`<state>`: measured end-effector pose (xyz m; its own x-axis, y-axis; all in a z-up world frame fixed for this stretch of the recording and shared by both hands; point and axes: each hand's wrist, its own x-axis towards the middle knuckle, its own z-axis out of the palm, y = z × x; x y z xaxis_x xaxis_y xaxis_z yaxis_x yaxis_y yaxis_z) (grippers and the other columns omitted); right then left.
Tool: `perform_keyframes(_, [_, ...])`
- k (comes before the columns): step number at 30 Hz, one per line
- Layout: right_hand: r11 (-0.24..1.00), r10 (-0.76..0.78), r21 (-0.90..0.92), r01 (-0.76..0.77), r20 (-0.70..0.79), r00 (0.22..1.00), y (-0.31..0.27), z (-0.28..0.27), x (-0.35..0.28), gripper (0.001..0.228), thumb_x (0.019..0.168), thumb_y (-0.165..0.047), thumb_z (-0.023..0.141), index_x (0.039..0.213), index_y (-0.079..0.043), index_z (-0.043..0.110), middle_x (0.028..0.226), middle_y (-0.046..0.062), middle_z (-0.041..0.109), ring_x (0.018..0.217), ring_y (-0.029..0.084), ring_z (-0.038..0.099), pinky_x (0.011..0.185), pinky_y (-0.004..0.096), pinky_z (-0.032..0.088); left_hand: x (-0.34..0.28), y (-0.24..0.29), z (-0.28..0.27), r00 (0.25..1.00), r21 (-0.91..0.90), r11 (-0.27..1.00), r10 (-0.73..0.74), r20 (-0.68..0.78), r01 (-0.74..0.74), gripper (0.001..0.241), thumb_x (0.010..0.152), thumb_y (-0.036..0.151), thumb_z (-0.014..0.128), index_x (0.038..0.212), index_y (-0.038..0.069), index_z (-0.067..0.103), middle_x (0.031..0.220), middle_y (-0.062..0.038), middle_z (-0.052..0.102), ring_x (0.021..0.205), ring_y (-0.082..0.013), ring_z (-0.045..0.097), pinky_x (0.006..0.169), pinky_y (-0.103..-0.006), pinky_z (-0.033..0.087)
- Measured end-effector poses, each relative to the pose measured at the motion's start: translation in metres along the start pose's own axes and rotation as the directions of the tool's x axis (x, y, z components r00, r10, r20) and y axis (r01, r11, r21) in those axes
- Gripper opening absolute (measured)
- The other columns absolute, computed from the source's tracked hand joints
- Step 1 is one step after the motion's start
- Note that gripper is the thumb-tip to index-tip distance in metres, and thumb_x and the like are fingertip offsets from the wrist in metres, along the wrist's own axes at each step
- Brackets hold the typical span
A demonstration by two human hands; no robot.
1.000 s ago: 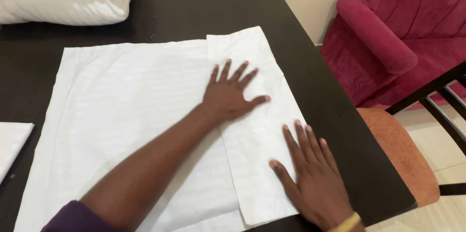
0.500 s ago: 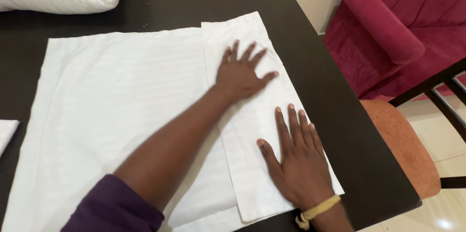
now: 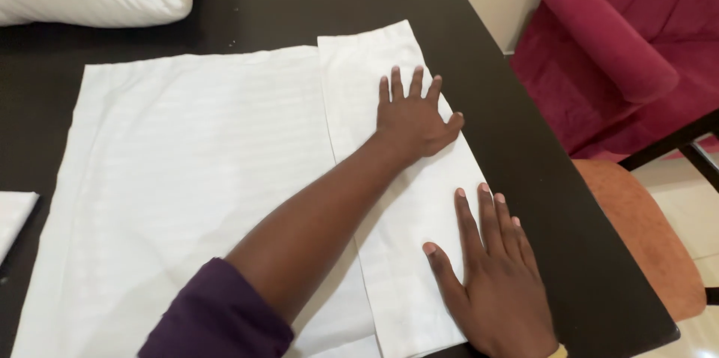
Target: The person folds a white sheet on a dark table, smoothing it out and folding it into a compact rectangle. They then pick up a white pillow and place it on the table, followed by unfolding a white pillowcase and preparing to insert the pillow.
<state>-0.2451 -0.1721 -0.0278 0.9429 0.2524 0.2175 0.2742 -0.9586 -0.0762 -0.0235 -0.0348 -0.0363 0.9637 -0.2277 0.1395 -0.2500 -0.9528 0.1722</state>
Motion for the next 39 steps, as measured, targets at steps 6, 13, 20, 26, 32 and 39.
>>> perform_keyframes(6, [0.999, 0.027, 0.025, -0.028, 0.049, 0.998, 0.004, -0.001, 0.005, 0.086, 0.097, -0.063, 0.031, 0.163, -0.009, 0.020, 0.167, 0.025, 0.017, 0.156, 0.041, 0.012, 0.121, 0.056, 0.008, -0.001, -0.001, -0.012, 0.997, -0.056, 0.998, 0.012, 0.071, -0.008, 0.092, 0.090, 0.075, 0.035, 0.164, 0.022, 0.017, 0.172, -0.012, 0.005, 0.155, -0.0485, -0.007, 0.122, -0.0614, -0.007])
perform_keyframes(13, [0.993, 0.023, -0.117, -0.014, 0.075, 0.997, 0.035, 0.008, 0.029, 0.088, 0.094, -0.066, 0.030, 0.164, -0.014, 0.015, 0.168, 0.022, 0.012, 0.160, 0.037, 0.008, 0.119, 0.057, 0.006, 0.033, 0.006, 0.003, 0.999, -0.066, 0.998, 0.023, 0.048, -0.020, 0.096, 0.090, 0.080, 0.030, 0.164, 0.021, 0.016, 0.171, -0.015, 0.004, 0.154, -0.0512, -0.009, 0.121, -0.0631, -0.009])
perform_keyframes(20, [0.997, 0.071, -0.008, -0.071, 0.161, 0.984, 0.060, -0.012, 0.073, 0.087, 0.094, -0.064, 0.034, 0.164, -0.015, 0.018, 0.169, 0.021, 0.013, 0.158, 0.037, 0.009, 0.119, 0.054, 0.011, 0.083, 0.027, 0.015, 0.999, -0.078, 0.996, 0.035, 0.019, -0.034, 0.109, 0.084, 0.091, 0.027, 0.164, 0.018, 0.017, 0.171, -0.015, 0.007, 0.155, -0.0496, -0.008, 0.121, -0.0624, -0.009])
perform_keyframes(26, [0.940, 0.325, 0.041, -0.338, 0.190, 0.926, 0.069, -0.039, 0.135, 0.063, 0.092, -0.058, 0.056, 0.138, -0.016, 0.057, 0.126, 0.015, 0.065, 0.115, 0.034, 0.065, 0.094, 0.046, 0.053, 0.095, 0.028, 0.020, 0.992, -0.204, 0.973, 0.088, -0.093, -0.105, 0.108, 0.084, 0.090, 0.031, 0.163, 0.017, 0.020, 0.169, -0.019, 0.011, 0.154, -0.0477, -0.001, 0.121, -0.0616, -0.005])
perform_keyframes(32, [0.945, 0.321, 0.014, -0.327, 0.160, 0.933, 0.102, -0.025, 0.225, 0.053, 0.100, -0.050, 0.055, 0.137, -0.013, 0.061, 0.109, 0.021, 0.075, 0.101, 0.038, 0.073, 0.089, 0.051, 0.056, 0.041, -0.055, 0.003, 0.965, -0.252, 0.945, 0.158, -0.208, -0.209, 0.090, 0.092, 0.078, 0.039, 0.159, 0.018, 0.037, 0.168, -0.019, 0.021, 0.155, -0.0439, 0.011, 0.123, -0.0598, 0.005])
perform_keyframes(39, [0.949, 0.098, 0.297, -0.104, 0.036, 0.995, 0.100, 0.040, 0.322, 0.065, 0.100, -0.052, 0.053, 0.157, -0.022, 0.039, 0.143, 0.019, 0.054, 0.132, 0.043, 0.048, 0.106, 0.061, 0.036, -0.029, -0.222, -0.039, 0.989, -0.097, 0.995, -0.033, -0.143, 0.019, 0.092, 0.094, 0.077, 0.038, 0.161, 0.015, 0.031, 0.167, -0.021, 0.020, 0.155, -0.0429, 0.012, 0.121, -0.0595, 0.008])
